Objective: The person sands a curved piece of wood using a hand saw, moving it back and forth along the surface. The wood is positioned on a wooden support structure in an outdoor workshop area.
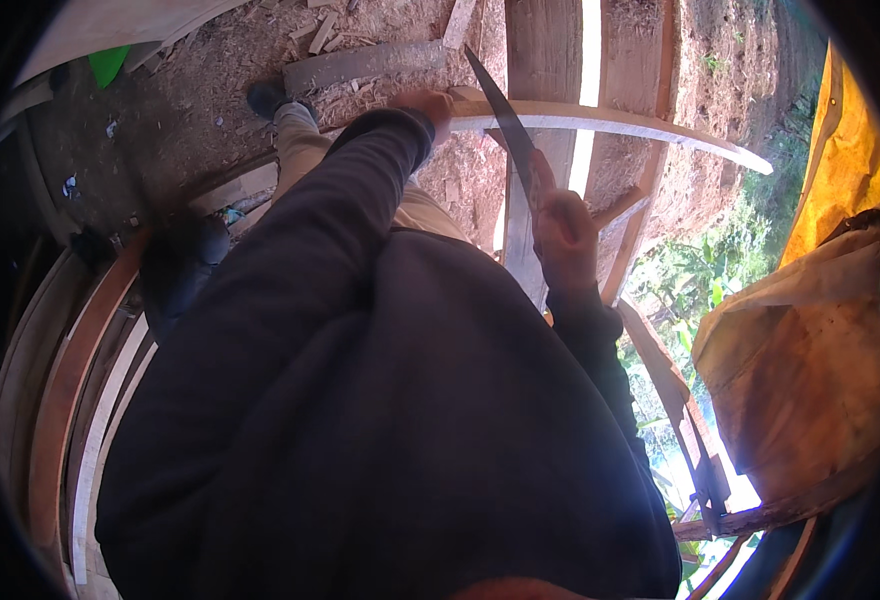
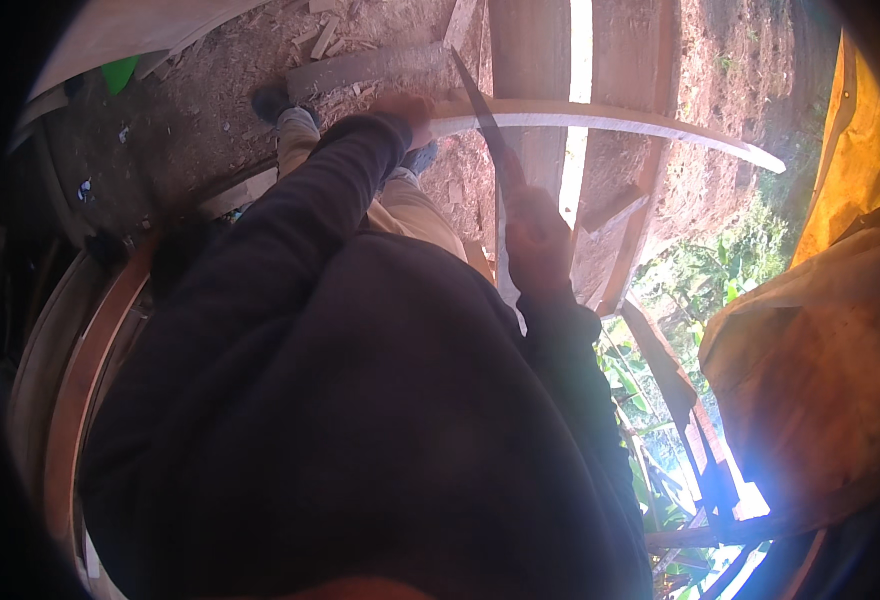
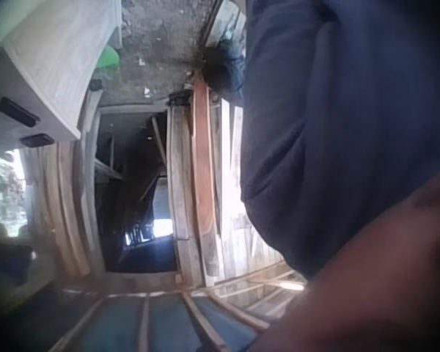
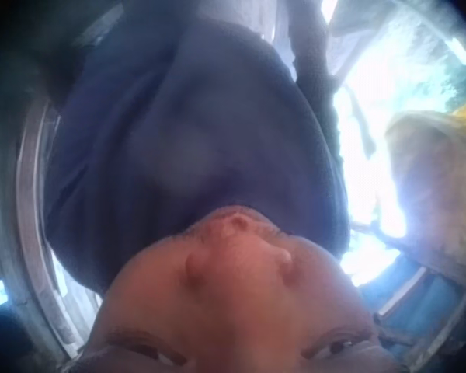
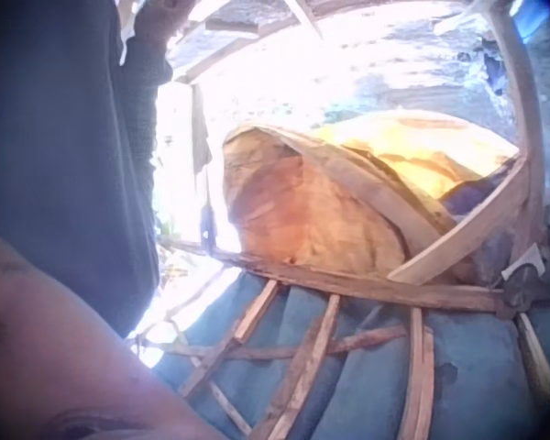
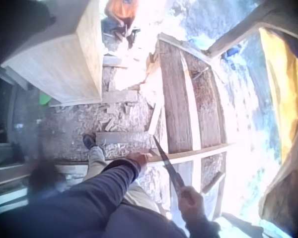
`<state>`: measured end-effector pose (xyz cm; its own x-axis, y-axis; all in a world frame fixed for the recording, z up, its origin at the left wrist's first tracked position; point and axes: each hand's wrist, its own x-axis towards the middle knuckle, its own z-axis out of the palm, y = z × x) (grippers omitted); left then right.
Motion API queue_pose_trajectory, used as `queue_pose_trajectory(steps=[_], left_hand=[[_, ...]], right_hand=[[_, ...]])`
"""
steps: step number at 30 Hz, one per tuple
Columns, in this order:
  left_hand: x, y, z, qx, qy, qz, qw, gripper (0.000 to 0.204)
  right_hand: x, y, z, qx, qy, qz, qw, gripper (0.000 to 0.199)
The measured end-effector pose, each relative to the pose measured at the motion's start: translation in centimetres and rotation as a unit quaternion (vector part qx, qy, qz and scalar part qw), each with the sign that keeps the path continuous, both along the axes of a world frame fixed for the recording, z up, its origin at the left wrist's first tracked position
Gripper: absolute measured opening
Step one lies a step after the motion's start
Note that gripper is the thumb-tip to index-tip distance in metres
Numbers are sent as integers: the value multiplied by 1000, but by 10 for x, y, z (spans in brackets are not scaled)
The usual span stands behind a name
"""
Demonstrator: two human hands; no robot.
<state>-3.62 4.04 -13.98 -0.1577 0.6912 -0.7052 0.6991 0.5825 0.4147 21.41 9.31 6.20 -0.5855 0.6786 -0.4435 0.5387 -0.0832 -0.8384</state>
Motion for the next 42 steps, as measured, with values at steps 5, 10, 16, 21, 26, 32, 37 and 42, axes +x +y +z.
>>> queue_pose_trajectory(steps=[5, 10, 16, 21, 26, 32, 37, 42], left_hand=[[4, -10, 12, -4, -27, -20, 999, 38], [-7, 0, 19, -9, -19, -1, 1000, 40], [-1, 2, 2, -2, -19, 2, 1000, 42], [-6, 4, 21, -35, -35, -33, 998, 46], [-5, 3, 19, -28, -38, -12, 999, 48], [5, 9, -3, -38, -6, -33, 999, 43], [-1, 7, 6, -9, 15, -51, 999, 42], [-3, 4, 3, -16, -2, -32, 999, 39]], right_hand=[[-82, 30, -59, -20, -130, -16, 991, 18], [8, -17, 28, -10, -115, 8, 993, 16], [-27, 5, -37, 164, -67, 94, 980, 16], [-50, 19, -73, 111, -75, 43, 990, 24], [30, -21, 5, -33, 32, -34, 998, 18], [-59, 32, -89, 77, -55, 12, 995, 17], [-29, 21, -75, 31, -53, 7, 998, 19], [14, -13, 3, 17, 25, -5, 1000, 20]])
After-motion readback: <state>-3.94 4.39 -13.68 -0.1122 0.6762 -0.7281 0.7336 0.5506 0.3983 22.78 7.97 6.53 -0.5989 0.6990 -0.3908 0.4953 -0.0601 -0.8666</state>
